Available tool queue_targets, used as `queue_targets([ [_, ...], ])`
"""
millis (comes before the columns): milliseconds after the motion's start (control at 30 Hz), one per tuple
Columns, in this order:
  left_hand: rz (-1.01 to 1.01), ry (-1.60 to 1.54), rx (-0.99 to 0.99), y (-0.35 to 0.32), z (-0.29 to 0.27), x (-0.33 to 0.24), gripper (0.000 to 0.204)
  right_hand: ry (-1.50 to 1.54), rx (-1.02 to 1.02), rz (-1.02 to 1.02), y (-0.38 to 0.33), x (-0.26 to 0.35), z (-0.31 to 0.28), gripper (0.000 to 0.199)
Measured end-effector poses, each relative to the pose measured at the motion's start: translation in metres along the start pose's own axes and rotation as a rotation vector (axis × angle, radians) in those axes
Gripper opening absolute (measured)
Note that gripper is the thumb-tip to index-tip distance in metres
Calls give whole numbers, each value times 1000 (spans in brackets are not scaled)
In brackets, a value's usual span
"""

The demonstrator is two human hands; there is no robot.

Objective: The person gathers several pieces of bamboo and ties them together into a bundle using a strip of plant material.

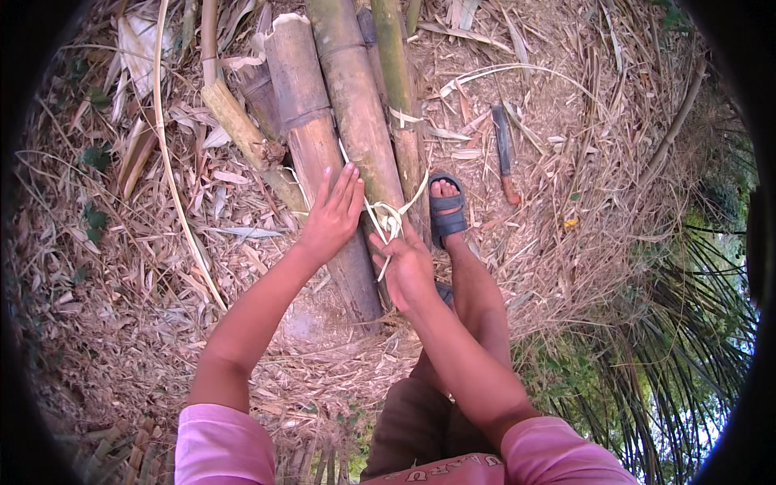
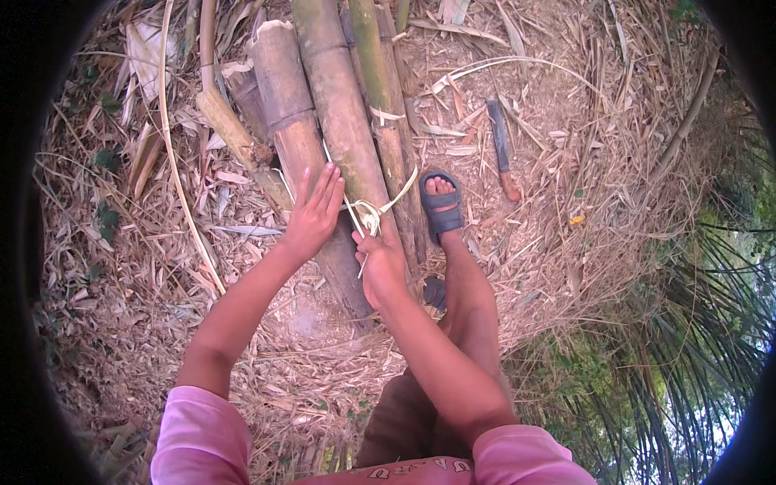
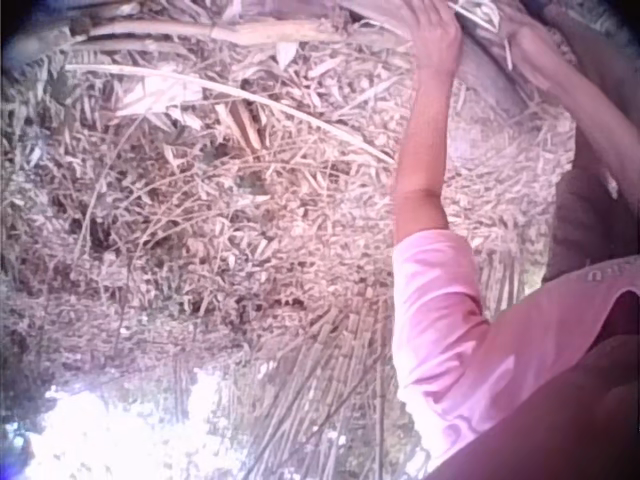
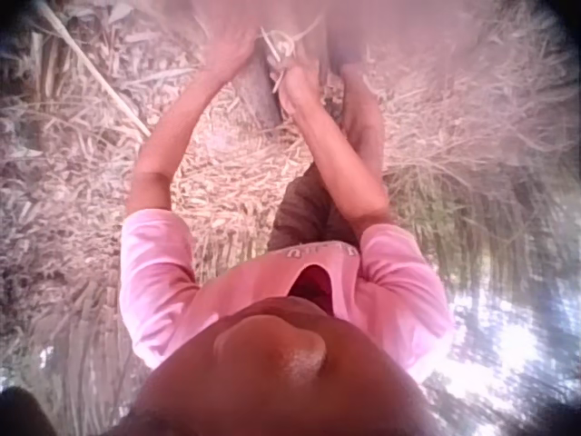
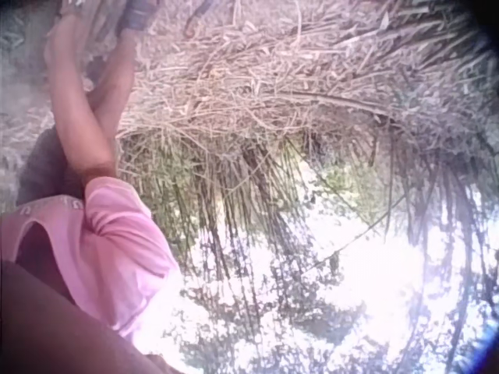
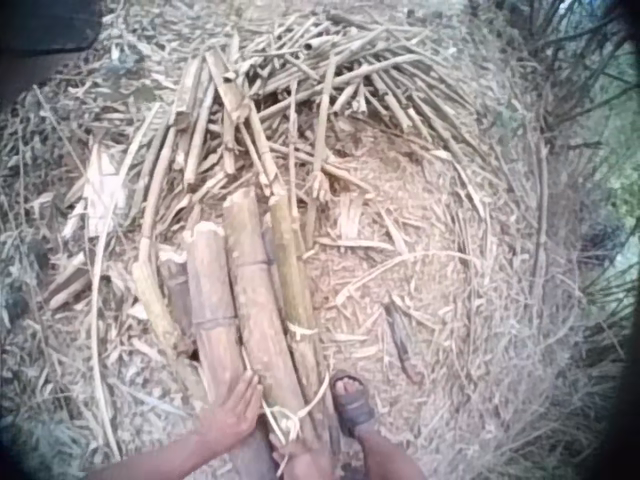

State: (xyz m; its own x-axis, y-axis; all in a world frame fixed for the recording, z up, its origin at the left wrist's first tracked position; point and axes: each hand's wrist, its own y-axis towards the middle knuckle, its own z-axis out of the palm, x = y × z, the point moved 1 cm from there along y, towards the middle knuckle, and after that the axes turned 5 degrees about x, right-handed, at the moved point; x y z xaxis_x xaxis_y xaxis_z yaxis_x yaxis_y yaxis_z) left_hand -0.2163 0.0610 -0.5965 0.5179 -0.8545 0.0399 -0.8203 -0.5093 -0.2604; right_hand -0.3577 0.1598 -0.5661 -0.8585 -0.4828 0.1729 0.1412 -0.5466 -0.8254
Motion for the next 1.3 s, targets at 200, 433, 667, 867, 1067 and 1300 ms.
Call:
queue_targets([
  [200, 104, 171, 76, 14, 1, 0, 44, 11, 44, -21, -2, 9, -4, 70],
  [433, 155, 172, 146, 19, -6, -1, 37, -34, -47, -57, -8, 5, 5, 75],
  [667, 120, 112, 84, 13, 1, -1, 35, -585, 190, -113, -14, 11, -20, 63],
  [867, 139, 197, 143, 14, 7, 0, 34, -1301, 497, -180, 2, 60, -54, 75],
  [1067, 138, 83, 50, 14, 7, 4, 33, -1461, 407, -113, 10, 58, -42, 80],
  [1300, 132, -41, 27, 14, 1, 11, 38, -1980, 512, -1083, 19, 63, -31, 82],
])
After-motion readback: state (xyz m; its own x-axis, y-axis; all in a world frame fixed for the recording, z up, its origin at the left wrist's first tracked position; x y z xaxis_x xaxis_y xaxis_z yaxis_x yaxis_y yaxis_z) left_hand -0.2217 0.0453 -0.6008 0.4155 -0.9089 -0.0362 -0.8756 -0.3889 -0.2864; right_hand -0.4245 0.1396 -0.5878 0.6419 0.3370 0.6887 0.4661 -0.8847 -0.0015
